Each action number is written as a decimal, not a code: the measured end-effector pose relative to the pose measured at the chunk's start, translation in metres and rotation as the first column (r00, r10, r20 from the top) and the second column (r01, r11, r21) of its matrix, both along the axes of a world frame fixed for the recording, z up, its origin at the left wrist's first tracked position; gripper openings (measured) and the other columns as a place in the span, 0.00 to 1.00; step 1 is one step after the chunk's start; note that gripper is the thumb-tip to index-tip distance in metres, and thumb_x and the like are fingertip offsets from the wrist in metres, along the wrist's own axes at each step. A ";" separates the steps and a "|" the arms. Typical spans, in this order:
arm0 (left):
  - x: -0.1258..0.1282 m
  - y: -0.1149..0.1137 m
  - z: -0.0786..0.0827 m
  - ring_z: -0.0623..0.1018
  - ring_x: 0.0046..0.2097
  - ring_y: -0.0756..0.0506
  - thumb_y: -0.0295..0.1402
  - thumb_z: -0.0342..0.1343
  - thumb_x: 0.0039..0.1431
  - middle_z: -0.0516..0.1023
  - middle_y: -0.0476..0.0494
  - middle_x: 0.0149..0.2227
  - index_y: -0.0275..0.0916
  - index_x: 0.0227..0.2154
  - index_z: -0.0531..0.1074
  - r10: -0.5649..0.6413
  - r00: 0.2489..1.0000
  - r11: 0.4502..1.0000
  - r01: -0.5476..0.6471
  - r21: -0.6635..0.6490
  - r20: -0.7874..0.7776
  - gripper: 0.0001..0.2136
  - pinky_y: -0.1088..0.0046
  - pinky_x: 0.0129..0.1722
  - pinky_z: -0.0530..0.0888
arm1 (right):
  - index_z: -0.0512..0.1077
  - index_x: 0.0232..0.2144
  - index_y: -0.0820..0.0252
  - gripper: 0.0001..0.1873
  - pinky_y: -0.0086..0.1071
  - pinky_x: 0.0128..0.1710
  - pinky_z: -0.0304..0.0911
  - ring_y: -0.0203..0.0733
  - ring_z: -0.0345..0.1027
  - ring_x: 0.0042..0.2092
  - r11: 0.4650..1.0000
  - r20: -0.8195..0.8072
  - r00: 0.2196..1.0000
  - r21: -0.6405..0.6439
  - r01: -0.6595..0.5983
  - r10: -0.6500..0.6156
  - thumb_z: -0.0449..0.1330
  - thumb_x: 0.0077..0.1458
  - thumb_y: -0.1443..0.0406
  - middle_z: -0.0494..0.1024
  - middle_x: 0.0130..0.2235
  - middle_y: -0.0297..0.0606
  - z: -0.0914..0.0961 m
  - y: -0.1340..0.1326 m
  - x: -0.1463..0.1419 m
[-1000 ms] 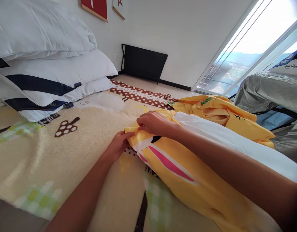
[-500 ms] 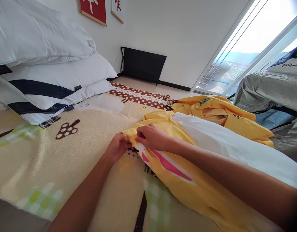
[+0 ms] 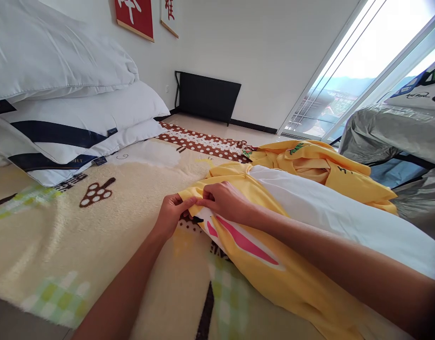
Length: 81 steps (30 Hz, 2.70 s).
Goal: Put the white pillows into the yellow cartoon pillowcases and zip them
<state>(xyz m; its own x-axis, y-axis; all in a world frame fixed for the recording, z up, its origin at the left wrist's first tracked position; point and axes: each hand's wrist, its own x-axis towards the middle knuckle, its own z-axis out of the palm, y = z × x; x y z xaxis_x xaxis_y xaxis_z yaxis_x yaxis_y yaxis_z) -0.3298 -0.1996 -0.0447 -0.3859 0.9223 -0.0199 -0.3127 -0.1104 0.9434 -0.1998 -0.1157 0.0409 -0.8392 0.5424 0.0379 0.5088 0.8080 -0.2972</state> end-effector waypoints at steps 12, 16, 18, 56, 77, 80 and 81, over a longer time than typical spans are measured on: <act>0.004 -0.007 -0.001 0.66 0.22 0.53 0.32 0.64 0.38 0.69 0.50 0.18 0.33 0.16 0.73 -0.001 1.000 0.998 0.002 0.064 -0.010 0.08 0.77 0.22 0.63 | 0.72 0.23 0.62 0.06 0.25 0.26 0.50 0.27 0.57 0.24 0.949 0.063 0.972 -0.239 -0.205 0.226 0.60 0.50 0.67 0.71 0.22 0.28 0.010 -0.003 0.019; 0.005 -0.007 -0.003 0.63 0.21 0.53 0.32 0.63 0.36 0.64 0.50 0.16 0.33 0.13 0.70 -0.033 0.999 0.996 0.036 0.077 -0.036 0.09 0.77 0.21 0.59 | 0.75 0.30 0.62 0.08 0.25 0.29 0.53 0.30 0.62 0.27 0.974 0.044 0.979 -0.126 -0.191 0.197 0.55 0.54 0.67 0.75 0.26 0.32 0.016 0.015 0.013; 0.005 -0.007 -0.004 0.61 0.20 0.54 0.33 0.62 0.36 0.61 0.51 0.15 0.33 0.12 0.67 -0.048 0.998 0.995 0.053 0.084 -0.051 0.10 0.77 0.21 0.57 | 0.76 0.38 0.59 0.12 0.26 0.31 0.54 0.33 0.65 0.30 0.981 0.061 0.981 0.044 -0.189 0.186 0.55 0.53 0.67 0.77 0.30 0.35 0.017 0.022 0.006; 0.011 -0.013 -0.008 0.51 0.23 0.54 0.34 0.59 0.45 0.48 0.52 0.19 0.37 0.12 0.50 0.147 0.936 0.981 -0.098 0.166 -0.319 0.21 0.74 0.23 0.50 | 0.70 0.31 0.64 0.11 0.34 0.29 0.43 0.41 0.67 0.28 0.805 0.259 0.952 0.522 -0.281 0.164 0.47 0.57 0.69 0.76 0.26 0.42 -0.012 0.011 -0.008; 0.022 0.000 -0.001 0.71 0.30 0.51 0.33 0.60 0.47 0.75 0.46 0.33 0.38 0.38 0.73 -0.130 0.974 0.990 0.138 -0.033 0.184 0.13 0.77 0.27 0.66 | 0.65 0.25 0.61 0.14 0.33 0.28 0.40 0.35 0.54 0.23 0.570 0.054 0.953 0.791 -0.223 0.299 0.47 0.61 0.70 0.69 0.20 0.33 -0.013 0.015 0.014; 0.023 -0.001 0.002 0.69 0.29 0.53 0.35 0.60 0.48 0.74 0.49 0.34 0.41 0.40 0.71 0.013 0.997 0.999 -0.011 -0.037 0.075 0.15 0.79 0.27 0.65 | 0.64 0.24 0.61 0.14 0.34 0.28 0.40 0.35 0.56 0.23 0.569 0.074 0.952 0.786 -0.240 0.299 0.47 0.61 0.70 0.69 0.21 0.33 -0.015 0.012 0.012; 0.023 -0.001 0.002 0.68 0.28 0.53 0.36 0.60 0.47 0.73 0.50 0.33 0.41 0.39 0.70 0.042 0.997 0.998 -0.038 -0.053 0.069 0.14 0.79 0.26 0.64 | 0.64 0.24 0.61 0.14 0.34 0.28 0.40 0.35 0.56 0.23 0.574 0.087 0.952 0.780 -0.249 0.295 0.47 0.61 0.70 0.69 0.21 0.33 -0.016 0.010 0.011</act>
<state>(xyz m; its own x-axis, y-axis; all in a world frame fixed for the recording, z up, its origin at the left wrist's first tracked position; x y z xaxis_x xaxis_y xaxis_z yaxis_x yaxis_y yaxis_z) -0.3069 -0.2009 -0.0424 -0.4186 0.9032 -0.0950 -0.3747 -0.0764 0.9240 -0.1885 -0.1054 0.0249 -0.9270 0.0352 0.3735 0.2293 0.8411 0.4898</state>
